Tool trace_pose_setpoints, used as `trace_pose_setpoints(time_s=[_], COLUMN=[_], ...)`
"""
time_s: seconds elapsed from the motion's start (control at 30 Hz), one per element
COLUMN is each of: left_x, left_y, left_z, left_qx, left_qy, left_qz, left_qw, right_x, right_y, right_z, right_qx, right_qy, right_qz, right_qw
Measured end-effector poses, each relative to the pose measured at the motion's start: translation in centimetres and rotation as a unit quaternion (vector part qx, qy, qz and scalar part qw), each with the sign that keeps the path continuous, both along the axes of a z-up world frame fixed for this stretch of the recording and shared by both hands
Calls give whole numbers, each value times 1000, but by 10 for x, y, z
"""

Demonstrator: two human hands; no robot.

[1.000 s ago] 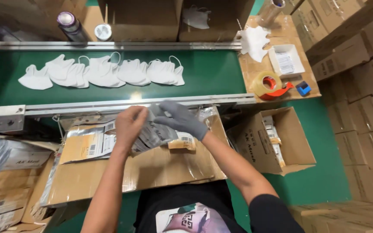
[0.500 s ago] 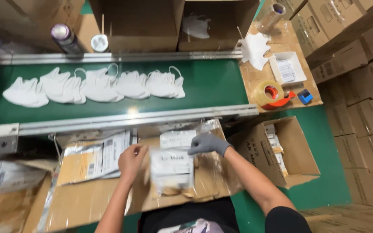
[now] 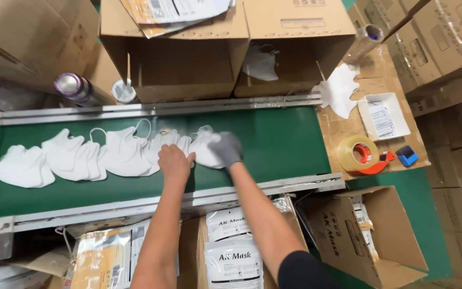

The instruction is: Packaging white face masks into plastic sleeves and cardboard boxes at a workstation with a conveyor belt, and briefly inspecting a metal thermos.

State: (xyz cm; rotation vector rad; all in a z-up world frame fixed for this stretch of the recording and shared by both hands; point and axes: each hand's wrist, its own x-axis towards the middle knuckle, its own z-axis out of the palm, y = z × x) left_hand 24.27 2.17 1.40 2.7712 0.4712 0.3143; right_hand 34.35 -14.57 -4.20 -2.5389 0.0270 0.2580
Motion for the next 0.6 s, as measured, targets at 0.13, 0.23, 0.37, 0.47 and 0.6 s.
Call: trace_pose_setpoints(time_s=[0.13, 0.23, 0.37, 0.47, 0.6], left_x=[38, 39, 5, -3, 2], left_y=[13, -15, -41, 27, 106], left_z=[-56, -71, 2, 14, -95], left_qx=[-6, -80, -80, -22, 32], left_qy=[88, 112, -66, -55, 40], left_qz=[24, 4, -155, -19, 110], left_qw=[996, 990, 982, 998, 993], right_x=[1, -14, -8, -4, -11], right_y=[-46, -40, -34, -61, -54], right_z=[6, 28, 19, 20, 38], right_qx=[148, 401, 579, 558, 495], right_qy=[-26, 54, 115, 100, 136], right_qz=[-15, -25, -78, -82, -88], right_qw=[988, 914, 803, 820, 854])
